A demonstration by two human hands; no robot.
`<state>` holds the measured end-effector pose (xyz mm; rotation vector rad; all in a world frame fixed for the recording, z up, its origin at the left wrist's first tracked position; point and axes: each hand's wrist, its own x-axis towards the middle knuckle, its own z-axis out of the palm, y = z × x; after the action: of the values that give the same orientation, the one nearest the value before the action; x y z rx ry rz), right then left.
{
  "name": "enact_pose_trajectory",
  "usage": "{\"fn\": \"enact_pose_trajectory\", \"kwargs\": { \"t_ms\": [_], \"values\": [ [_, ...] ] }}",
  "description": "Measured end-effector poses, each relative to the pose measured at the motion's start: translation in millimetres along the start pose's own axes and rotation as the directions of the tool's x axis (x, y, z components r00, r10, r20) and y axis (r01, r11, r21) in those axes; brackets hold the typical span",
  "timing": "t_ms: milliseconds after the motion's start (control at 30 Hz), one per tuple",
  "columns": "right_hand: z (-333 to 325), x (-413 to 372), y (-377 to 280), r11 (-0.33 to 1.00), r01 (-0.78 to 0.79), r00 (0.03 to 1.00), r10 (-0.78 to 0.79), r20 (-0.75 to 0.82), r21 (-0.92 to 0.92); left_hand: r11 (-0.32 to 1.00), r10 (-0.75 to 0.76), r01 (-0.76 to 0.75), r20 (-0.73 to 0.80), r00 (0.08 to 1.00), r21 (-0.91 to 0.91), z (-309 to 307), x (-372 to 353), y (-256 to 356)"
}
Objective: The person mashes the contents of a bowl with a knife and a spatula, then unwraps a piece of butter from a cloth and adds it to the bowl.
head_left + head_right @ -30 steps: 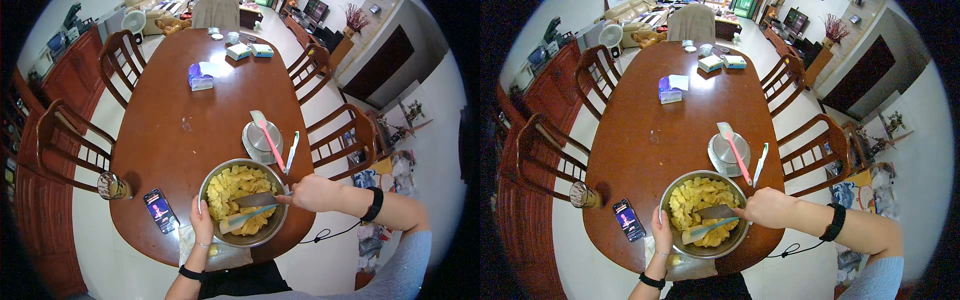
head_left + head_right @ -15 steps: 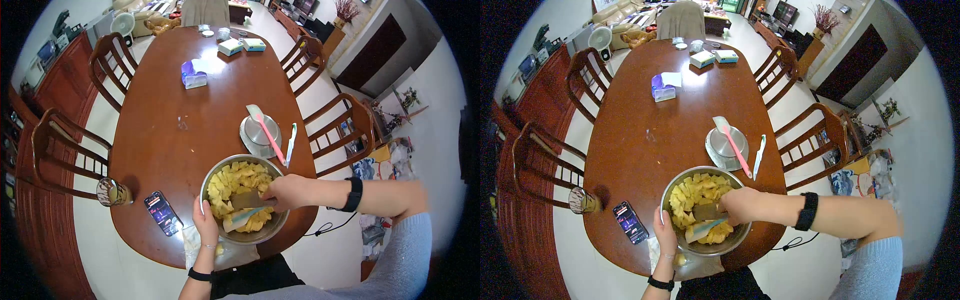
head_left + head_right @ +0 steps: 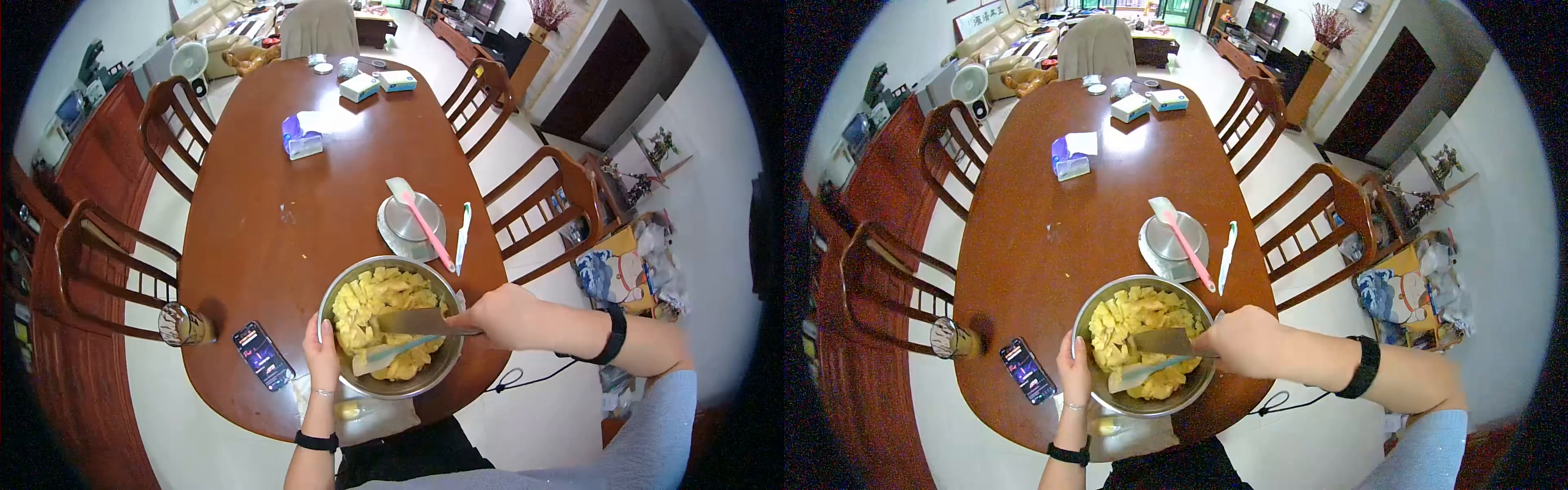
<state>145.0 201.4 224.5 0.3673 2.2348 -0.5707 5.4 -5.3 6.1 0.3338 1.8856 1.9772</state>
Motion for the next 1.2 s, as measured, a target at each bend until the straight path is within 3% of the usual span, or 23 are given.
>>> {"fn": "enact_pose_trajectory", "kwargs": {
  "t_ms": [33, 233, 300, 400, 533, 633, 700, 733, 800, 967, 1033, 1067, 1167, 1200],
  "values": [
    [-2.1, -8.8, -7.1, 0.862, 0.052, 0.976, -0.151, -0.157, -0.505, 1.000, 0.016, -0.016, 0.019, 1.000, 0.002, 0.0, 3.3, 2.4],
    [-12.4, -6.1, -55.5, 0.755, 0.074, 0.992, -0.120, -0.026, -0.651, 1.000, -0.015, 0.015, 0.105, 0.994, -0.003, -3.5, 16.8, -9.0],
    [-16.2, 1.3, -60.9, 0.729, 0.172, 0.969, -0.245, -0.018, -0.662, 0.999, -0.026, 0.030, 0.099, 0.995, -0.044, -2.9, 14.9, -10.1],
    [-13.9, 6.4, -61.2, 0.726, 0.198, 0.949, -0.309, -0.055, -0.659, 0.994, -0.053, 0.060, 0.079, 0.995, -0.093, 0.1, 12.0, -8.6],
    [-7.1, 6.6, -71.3, 0.773, 0.130, 0.979, -0.199, -0.043, -0.621, 0.996, -0.035, 0.039, 0.042, 0.999, -0.084, 3.5, 10.9, -0.2],
    [-5.2, 15.6, -71.8, 0.720, 0.216, 0.934, -0.349, -0.074, -0.659, 0.996, -0.066, 0.067, 0.021, 0.998, -0.052, 5.5, 8.1, 2.7],
    [-9.9, 27.1, -73.7, 0.788, 0.121, 0.991, -0.133, 0.025, -0.604, 0.996, -0.015, 0.015, 0.006, 1.000, -0.086, 3.2, 10.3, -20.5],
    [-9.7, 34.2, -72.3, 0.777, 0.151, 0.985, -0.167, 0.031, -0.612, 0.995, -0.018, 0.018, -0.003, 1.000, -0.096, 3.5, 9.6, -16.8],
    [-6.7, 47.4, -62.2, 0.853, 0.005, 1.000, 0.009, 0.024, -0.521, 0.987, -0.032, 0.032, 0.005, 0.999, -0.158, 5.5, 8.5, -15.4],
    [-14.8, 56.0, -39.4, 0.904, 0.036, 0.999, -0.042, -0.004, -0.427, 0.976, -0.026, 0.029, 0.016, 1.000, -0.215, 5.3, 6.5, -15.2],
    [-18.0, 54.7, -32.2, 0.969, 0.014, 1.000, -0.017, -0.011, -0.248, 0.976, -0.014, 0.012, -0.005, 1.000, -0.217, 5.9, 5.9, -17.8],
    [-17.6, 54.2, -31.2, 0.967, 0.023, 1.000, -0.026, -0.009, -0.256, 0.980, -0.008, 0.006, -0.010, 1.000, -0.196, 6.4, 6.0, -19.0],
    [-3.6, 42.7, -29.5, 0.978, -0.190, 0.981, 0.186, 0.045, 0.089, 0.986, -0.013, 0.012, -0.008, 1.000, -0.166, 4.9, 4.8, -15.7],
    [6.0, 43.2, -19.9, 0.973, -0.171, 0.985, 0.165, 0.047, 0.155, 0.985, -0.018, 0.016, -0.008, 1.000, -0.173, 4.7, 4.5, -15.3]
  ]
}}
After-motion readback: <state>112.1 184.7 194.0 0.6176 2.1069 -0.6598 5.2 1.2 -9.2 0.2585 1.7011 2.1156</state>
